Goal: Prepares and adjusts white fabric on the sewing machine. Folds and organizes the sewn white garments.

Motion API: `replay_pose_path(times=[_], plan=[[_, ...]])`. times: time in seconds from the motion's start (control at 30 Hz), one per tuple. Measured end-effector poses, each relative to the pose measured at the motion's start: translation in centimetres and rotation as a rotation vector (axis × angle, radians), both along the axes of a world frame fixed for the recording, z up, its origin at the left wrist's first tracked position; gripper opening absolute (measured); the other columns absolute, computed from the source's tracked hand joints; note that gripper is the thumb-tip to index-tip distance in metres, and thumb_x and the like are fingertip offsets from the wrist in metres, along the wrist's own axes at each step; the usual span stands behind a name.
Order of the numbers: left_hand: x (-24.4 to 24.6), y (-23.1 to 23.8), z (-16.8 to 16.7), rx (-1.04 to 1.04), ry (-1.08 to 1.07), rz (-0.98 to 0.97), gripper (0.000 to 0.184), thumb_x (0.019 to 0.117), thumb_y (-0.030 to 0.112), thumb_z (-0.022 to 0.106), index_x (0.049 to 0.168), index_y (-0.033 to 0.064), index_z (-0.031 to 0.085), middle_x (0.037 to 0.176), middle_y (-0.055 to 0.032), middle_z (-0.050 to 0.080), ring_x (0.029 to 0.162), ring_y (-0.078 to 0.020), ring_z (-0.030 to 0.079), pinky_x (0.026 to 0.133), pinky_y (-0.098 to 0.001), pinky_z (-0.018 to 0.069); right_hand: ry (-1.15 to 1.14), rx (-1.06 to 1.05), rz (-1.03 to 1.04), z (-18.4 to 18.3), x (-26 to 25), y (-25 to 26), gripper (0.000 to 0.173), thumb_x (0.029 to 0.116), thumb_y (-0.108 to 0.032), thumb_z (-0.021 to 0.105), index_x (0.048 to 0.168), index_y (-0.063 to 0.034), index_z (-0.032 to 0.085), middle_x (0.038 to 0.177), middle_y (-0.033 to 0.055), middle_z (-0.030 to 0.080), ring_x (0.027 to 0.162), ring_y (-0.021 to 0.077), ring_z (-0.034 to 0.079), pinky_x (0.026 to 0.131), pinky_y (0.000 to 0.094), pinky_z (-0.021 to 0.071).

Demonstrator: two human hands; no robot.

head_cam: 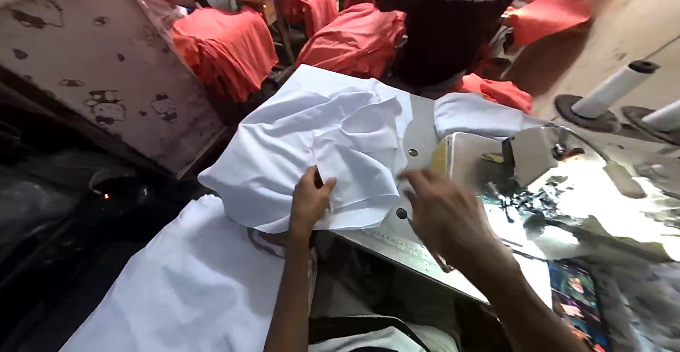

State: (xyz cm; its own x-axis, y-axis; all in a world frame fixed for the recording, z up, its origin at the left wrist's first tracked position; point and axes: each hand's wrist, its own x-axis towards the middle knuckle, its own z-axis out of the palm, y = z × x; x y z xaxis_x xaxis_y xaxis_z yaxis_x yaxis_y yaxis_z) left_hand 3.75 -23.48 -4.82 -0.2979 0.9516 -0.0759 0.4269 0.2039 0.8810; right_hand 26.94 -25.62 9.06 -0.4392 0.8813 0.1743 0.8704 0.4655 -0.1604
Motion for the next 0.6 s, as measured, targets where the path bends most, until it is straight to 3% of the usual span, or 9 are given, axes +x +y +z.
replay_pose_path(times=[0.1,0.2,0.27,0.33,0.4,0.47,0.53,0.57,0.6], plan=[[0.2,-0.7,-0.5,0.062,0.074,-0.006,0.038,0.0985,0.037,0.066,0.115,0.0020,0.071,0.102,-0.0148,0.071,0.099,-0.0261,0.069,0.094,-0.0488,0.0550,0.003,-0.035,0.021,0.3,-4.9,9.7,0.034,0.0993,-0.010,0.058,0.133,-0.0101,0.062,0.101,0.0262,0.067,0.086,0.0477,0.067,0.067,0.0629,0.0526],[0.4,-1.9,-1.5,0.203,0.056,0.006,0.033,0.0983,0.033,0.067,0.109,0.0019,0.074,0.100,-0.0124,0.070,0.097,-0.0209,0.068,0.091,-0.0403,0.0554,-0.043,-0.143,0.074,-2.0,-8.3,19.9,0.058,0.0919,-0.010,0.063,0.146,-0.0276,0.053,0.107,0.0272,0.069,0.095,0.0530,0.066,0.071,0.0713,0.0498],[0.5,-2.8,-2.2,0.335,0.007,0.009,0.026,0.0977,0.026,0.068,0.104,0.0009,0.074,0.099,-0.0101,0.072,0.093,-0.0146,0.069,0.089,-0.0322,0.0578,-0.116,-0.232,0.142,-3.6,-8.5,24.0,0.041,0.0894,-0.012,0.070,0.130,-0.0183,0.067,0.111,0.0271,0.069,0.101,0.0522,0.065,0.079,0.0754,0.0483],[0.3,-3.5,-2.1,0.394,-0.086,0.011,0.023,0.0983,0.020,0.066,0.104,-0.0017,0.073,0.097,-0.0096,0.072,0.089,-0.0109,0.069,0.085,-0.0283,0.0581,-0.222,-0.278,0.158,-3.7,-8.3,26.4,0.020,0.0882,-0.020,0.077,0.101,-0.0053,0.074,0.095,0.0236,0.071,0.089,0.0468,0.068,0.078,0.0735,0.0504],[-0.6,-4.4,-2.0,0.379,-0.208,0.033,0.023,0.0998,0.018,0.064,0.106,-0.0035,0.072,0.093,-0.0103,0.072,0.085,-0.0108,0.069,0.083,-0.0293,0.0580,-0.290,-0.279,0.184,-2.6,-8.5,27.3,0.024,0.0902,-0.024,0.076,0.083,-0.0016,0.070,0.082,0.0217,0.069,0.079,0.0447,0.068,0.074,0.0724,0.0503],[-3.0,-5.6,-1.1,0.373,-0.219,0.080,0.023,0.1007,0.016,0.062,0.108,-0.0044,0.071,0.093,-0.0128,0.072,0.084,-0.0146,0.070,0.081,-0.0334,0.0589,-0.249,-0.237,0.248,-0.7,-9.1,28.3,0.028,0.0937,-0.024,0.073,0.077,-0.0024,0.070,0.073,0.0209,0.067,0.071,0.0441,0.066,0.069,0.0733,0.0492],[-7.1,-8.8,3.9,0.219,-0.054,0.177,0.022,0.1029,0.013,0.060,0.114,-0.0033,0.070,0.095,-0.0161,0.071,0.083,-0.0212,0.069,0.078,-0.0387,0.0576,-0.103,-0.233,0.387,1.4,-11.2,30.7,0.026,0.0986,-0.023,0.067,0.085,-0.0007,0.072,0.074,0.0203,0.068,0.067,0.0397,0.066,0.066,0.0690,0.0508],[-9.1,-10.9,9.4,0.021,0.044,0.244,0.019,0.1044,0.010,0.057,0.115,-0.0023,0.067,0.099,-0.0161,0.070,0.087,-0.0227,0.067,0.080,-0.0381,0.0562,-0.037,-0.241,0.441,2.1,-13.0,32.8,0.026,0.1016,-0.020,0.062,0.094,0.0022,0.071,0.079,0.0201,0.069,0.067,0.0338,0.068,0.066,0.0614,0.0557],[-10.8,-11.9,17.0,-0.330,0.103,0.315,0.023,0.1056,0.003,0.051,0.125,0.0016,0.063,0.116,-0.0104,0.069,0.104,-0.0178,0.065,0.096,-0.0323,0.0515,0.002,-0.242,0.383,3.0,-15.4,33.8,0.026,0.1043,-0.016,0.055,0.103,0.0067,0.066,0.086,0.0210,0.068,0.071,0.0280,0.067,0.070,0.0519,0.0582]])
